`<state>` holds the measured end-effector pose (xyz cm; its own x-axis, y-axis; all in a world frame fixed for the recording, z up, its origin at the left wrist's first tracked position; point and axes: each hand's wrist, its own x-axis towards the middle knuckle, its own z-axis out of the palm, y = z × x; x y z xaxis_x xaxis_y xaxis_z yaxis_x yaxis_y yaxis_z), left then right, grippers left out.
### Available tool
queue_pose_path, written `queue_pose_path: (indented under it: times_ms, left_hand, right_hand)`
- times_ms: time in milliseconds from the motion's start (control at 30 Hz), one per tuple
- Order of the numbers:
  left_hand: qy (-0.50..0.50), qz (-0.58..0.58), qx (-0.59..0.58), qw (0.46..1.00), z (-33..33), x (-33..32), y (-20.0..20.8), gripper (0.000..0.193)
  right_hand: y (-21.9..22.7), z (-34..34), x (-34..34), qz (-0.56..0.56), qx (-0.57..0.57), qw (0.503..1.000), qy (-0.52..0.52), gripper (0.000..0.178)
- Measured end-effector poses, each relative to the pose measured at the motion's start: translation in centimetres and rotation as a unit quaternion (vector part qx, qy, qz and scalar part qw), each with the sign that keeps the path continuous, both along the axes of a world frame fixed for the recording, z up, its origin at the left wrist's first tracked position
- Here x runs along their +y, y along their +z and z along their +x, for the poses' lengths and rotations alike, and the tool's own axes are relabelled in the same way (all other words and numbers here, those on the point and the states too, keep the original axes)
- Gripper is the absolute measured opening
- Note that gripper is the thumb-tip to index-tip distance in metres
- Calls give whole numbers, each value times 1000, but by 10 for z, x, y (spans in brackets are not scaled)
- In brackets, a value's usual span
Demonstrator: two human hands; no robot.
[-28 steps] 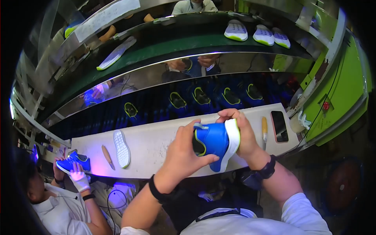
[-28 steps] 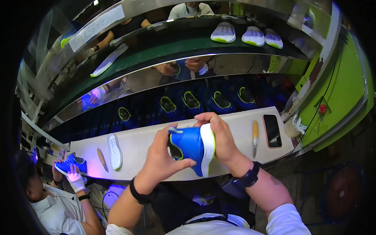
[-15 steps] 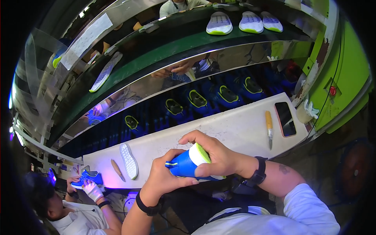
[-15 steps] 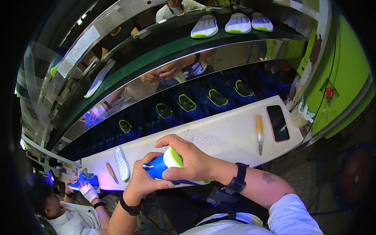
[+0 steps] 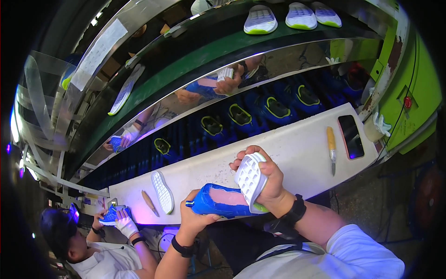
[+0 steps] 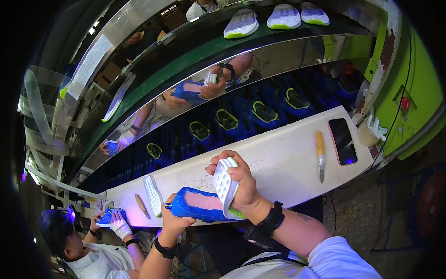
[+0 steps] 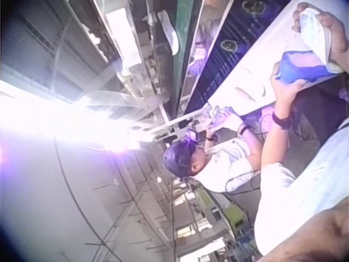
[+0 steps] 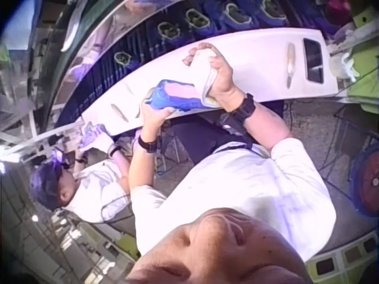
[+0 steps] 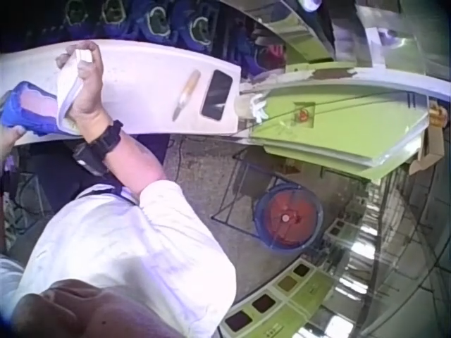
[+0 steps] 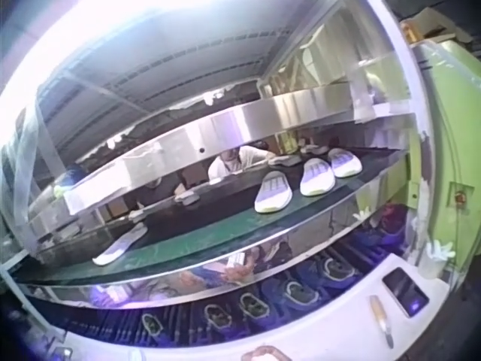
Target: The worker attaches insoles and checks the alignment of sneaker uppers on an assembly line conveyor belt setup.
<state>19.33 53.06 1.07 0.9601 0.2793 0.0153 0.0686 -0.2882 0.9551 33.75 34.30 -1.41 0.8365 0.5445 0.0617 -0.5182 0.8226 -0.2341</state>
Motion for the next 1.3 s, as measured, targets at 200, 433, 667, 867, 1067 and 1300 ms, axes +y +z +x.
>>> queue_pose_path:
  times_ms: [200, 433, 667, 867, 1067, 1300]
  left_hand:
    - [9, -19, 7, 1000, -1, -25, 15, 75]
    - [-36, 198, 4, 980, 33, -58, 51, 68]
    - [-78, 183, 27, 980, 76, -64, 66, 63]
    - [-102, 123, 35, 987, 90, -58, 63, 56]
    - [-101, 36, 58, 993, 91, -52, 60, 54]
    - [-83, 14, 38, 996, 71, -41, 50, 57]
  right_hand:
    - [31, -7, -4, -171, -239, 955, 32, 45]
    - [58, 14, -31, -305, -447, 838, 73, 73]
    - [44, 35, -39, -272, -455, 848, 3, 93]
    - [42, 49, -38, -296, -467, 834, 6, 74]
    - [39, 49, -31, -287, -382, 878, 34, 37]
    - [9, 34, -18, -35, -99, 994, -29, 38]
